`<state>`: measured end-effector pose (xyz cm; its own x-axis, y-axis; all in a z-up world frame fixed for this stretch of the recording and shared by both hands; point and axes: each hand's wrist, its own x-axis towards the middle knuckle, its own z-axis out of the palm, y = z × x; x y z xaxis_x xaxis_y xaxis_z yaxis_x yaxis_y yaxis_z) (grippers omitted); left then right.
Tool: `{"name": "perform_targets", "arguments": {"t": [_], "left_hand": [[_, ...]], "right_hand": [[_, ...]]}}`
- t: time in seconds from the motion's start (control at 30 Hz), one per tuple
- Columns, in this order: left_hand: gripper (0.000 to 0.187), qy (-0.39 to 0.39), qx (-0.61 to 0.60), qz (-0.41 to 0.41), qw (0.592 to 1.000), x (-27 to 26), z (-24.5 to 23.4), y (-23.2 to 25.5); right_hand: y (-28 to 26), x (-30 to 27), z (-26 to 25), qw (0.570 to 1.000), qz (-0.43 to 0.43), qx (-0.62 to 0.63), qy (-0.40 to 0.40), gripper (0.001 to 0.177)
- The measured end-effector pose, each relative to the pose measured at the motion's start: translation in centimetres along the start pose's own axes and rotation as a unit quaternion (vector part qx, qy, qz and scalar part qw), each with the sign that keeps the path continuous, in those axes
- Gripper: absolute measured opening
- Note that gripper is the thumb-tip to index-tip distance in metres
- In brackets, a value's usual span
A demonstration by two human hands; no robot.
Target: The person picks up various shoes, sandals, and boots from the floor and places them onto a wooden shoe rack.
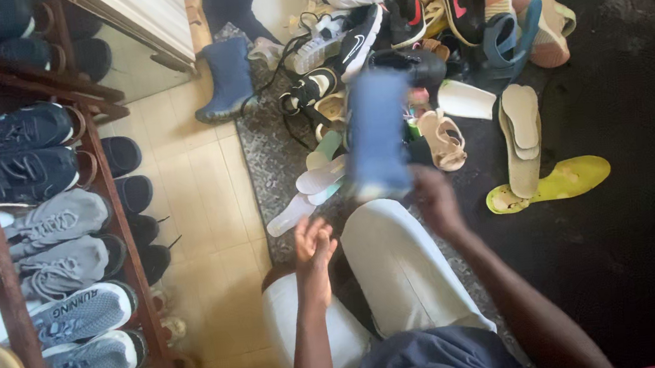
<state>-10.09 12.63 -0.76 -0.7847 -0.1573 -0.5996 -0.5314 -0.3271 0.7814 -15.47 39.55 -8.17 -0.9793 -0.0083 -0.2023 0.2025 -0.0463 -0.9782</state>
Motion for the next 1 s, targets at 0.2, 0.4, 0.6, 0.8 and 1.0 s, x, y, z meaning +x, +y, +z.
{"name": "perform_targets", "arguments": {"t": [0.2, 0.4, 0.6, 0.8, 1.0], "left_hand": [[0.083, 0.073, -0.003, 0.051, 0.996, 2.9, -4.6, -1.3], [0.071, 0.21, -0.061, -0.02, 0.976, 7.5, -8.6, -0.3], [0.066, 0.166, -0.052, -0.074, 0.982, 16.5, -11.8, 1.1], [0.068, 0.117, -0.129, -0.039, 0.984, 27.5, -14.1, 0.3], [0.075, 0.22, -0.092, -0.097, 0.966, 30.7, -13.1, -1.9]], "right_hand": [[-3.5, 0.4, 9.1, 0.909, -0.216, -0.313, -0.171, 0.053], [-0.6, 4.7, 10.2, 0.909, -0.151, -0.331, -0.202, 0.049], [-0.4, 8.5, 6.1, 0.924, -0.11, -0.346, -0.125, 0.038], [-4.3, 10.0, 4.6, 0.936, -0.006, -0.345, -0.067, 0.035], [-2.8, 12.3, 4.4, 0.937, -0.05, -0.345, -0.013, 0.023]]}}
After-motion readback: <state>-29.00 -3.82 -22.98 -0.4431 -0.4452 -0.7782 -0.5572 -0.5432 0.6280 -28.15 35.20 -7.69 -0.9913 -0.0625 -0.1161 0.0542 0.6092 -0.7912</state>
